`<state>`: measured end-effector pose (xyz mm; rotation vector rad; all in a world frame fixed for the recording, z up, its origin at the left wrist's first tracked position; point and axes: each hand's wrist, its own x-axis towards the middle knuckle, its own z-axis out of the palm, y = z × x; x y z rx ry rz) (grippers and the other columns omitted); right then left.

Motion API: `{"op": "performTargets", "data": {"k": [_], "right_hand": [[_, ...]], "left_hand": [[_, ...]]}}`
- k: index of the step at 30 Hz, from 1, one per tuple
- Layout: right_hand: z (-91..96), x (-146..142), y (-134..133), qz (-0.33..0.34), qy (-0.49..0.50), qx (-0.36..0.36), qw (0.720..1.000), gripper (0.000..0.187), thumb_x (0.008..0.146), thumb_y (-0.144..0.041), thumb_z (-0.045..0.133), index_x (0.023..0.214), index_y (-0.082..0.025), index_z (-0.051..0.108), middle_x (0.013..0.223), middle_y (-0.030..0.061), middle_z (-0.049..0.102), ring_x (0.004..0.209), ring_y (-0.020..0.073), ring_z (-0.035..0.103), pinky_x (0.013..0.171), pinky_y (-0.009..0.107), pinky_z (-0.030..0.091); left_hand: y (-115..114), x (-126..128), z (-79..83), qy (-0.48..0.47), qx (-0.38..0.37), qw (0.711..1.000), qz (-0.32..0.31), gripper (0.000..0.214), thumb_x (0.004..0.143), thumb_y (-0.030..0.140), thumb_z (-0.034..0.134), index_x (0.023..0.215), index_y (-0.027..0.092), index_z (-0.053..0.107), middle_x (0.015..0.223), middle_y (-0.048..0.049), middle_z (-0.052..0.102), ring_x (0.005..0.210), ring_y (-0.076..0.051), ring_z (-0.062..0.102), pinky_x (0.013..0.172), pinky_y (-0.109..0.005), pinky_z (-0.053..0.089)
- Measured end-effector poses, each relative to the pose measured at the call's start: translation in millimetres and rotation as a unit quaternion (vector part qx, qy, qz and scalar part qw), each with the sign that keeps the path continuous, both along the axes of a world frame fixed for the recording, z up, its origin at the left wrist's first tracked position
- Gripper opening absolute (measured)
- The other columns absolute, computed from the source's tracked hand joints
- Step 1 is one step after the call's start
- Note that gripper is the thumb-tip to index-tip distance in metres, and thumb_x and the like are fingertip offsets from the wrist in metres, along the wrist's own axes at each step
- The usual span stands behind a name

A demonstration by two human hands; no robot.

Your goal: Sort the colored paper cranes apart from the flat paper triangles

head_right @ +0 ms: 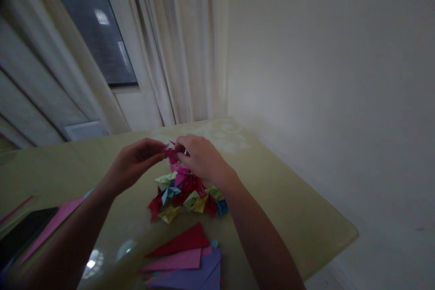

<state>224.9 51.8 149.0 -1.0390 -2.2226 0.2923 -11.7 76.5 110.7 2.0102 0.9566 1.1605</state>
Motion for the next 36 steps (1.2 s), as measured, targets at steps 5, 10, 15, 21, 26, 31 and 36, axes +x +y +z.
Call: {"op": "performTargets", "data": {"k": [5,10,15,21,26,31,36], "right_hand": [[-5.6,7,6,-0.099,-0.121,-0.034,0.987,0.006,0.096,-0.02,0.067,0.098,-0.019,0.072,0.096,0.0063,0.074,0.087,0.0198,0.066,0.074,0.029,0.041],[-9.9,10,5,-0.138,-0.171,-0.044,0.975,0.019,0.099,-0.028,0.067,0.117,-0.022,0.069,0.115,0.0085,0.074,0.103,0.0231,0.067,0.08,0.03,0.044],[-10.1,9,4,-0.115,-0.159,-0.05,0.979,0.023,0.098,-0.027,0.068,0.121,-0.021,0.068,0.117,0.0086,0.074,0.103,0.0236,0.068,0.081,0.031,0.045],[-6.9,7,1,-0.1,-0.163,-0.069,0.979,0.027,0.097,-0.026,0.071,0.123,-0.021,0.068,0.115,0.0093,0.074,0.103,0.0247,0.068,0.081,0.032,0.045],[-6.9,8,1,-0.105,-0.14,-0.046,0.984,0.024,0.097,-0.024,0.07,0.121,-0.02,0.068,0.112,0.0086,0.075,0.101,0.0244,0.068,0.082,0.033,0.046],[-5.1,4,1,-0.104,-0.029,0.017,0.994,0.027,0.097,-0.025,0.072,0.123,-0.02,0.067,0.117,0.0078,0.072,0.088,0.0177,0.067,0.079,0.03,0.047],[0.6,0,-2,-0.058,0.057,0.04,0.996,0.036,0.09,-0.034,0.081,0.121,-0.021,0.068,0.109,0.0051,0.073,0.079,0.0147,0.064,0.074,0.028,0.048]], "left_hand": [[60,-32,-68.5,0.213,0.025,0.945,0.247,0.035,0.099,0.039,0.053,0.121,0.02,0.072,0.132,-0.0145,0.069,0.13,-0.031,0.061,0.109,-0.052,0.052],[83,-43,-125.6,0.345,-0.044,0.889,0.297,0.05,0.1,0.032,0.051,0.149,0.03,0.057,0.167,-0.0144,0.04,0.148,-0.045,0.041,0.111,-0.071,0.041],[89,-49,-134.6,0.346,-0.033,0.9,0.263,0.047,0.1,0.033,0.049,0.144,0.024,0.062,0.149,-0.0152,0.061,0.137,-0.039,0.055,0.111,-0.06,0.046],[92,-55,-130.6,0.297,-0.018,0.923,0.244,0.037,0.093,0.03,0.055,0.122,0.015,0.073,0.132,-0.0164,0.072,0.126,-0.03,0.066,0.112,-0.044,0.048],[87,-51,-99.1,0.214,-0.001,0.95,0.225,0.04,0.094,0.043,0.054,0.113,0.015,0.076,0.118,-0.0139,0.079,0.106,-0.027,0.075,0.099,-0.041,0.058],[55,-27,-36.2,-0.012,-0.004,0.996,0.091,0.042,0.084,0.054,0.077,0.104,0.017,0.078,0.104,-0.0103,0.083,0.095,-0.025,0.077,0.091,-0.036,0.062],[18,-2,0.9,-0.07,-0.026,0.997,-0.011,0.031,0.083,0.045,0.083,0.098,0.018,0.08,0.095,-0.008,0.083,0.088,-0.021,0.077,0.084,-0.032,0.063]]}}
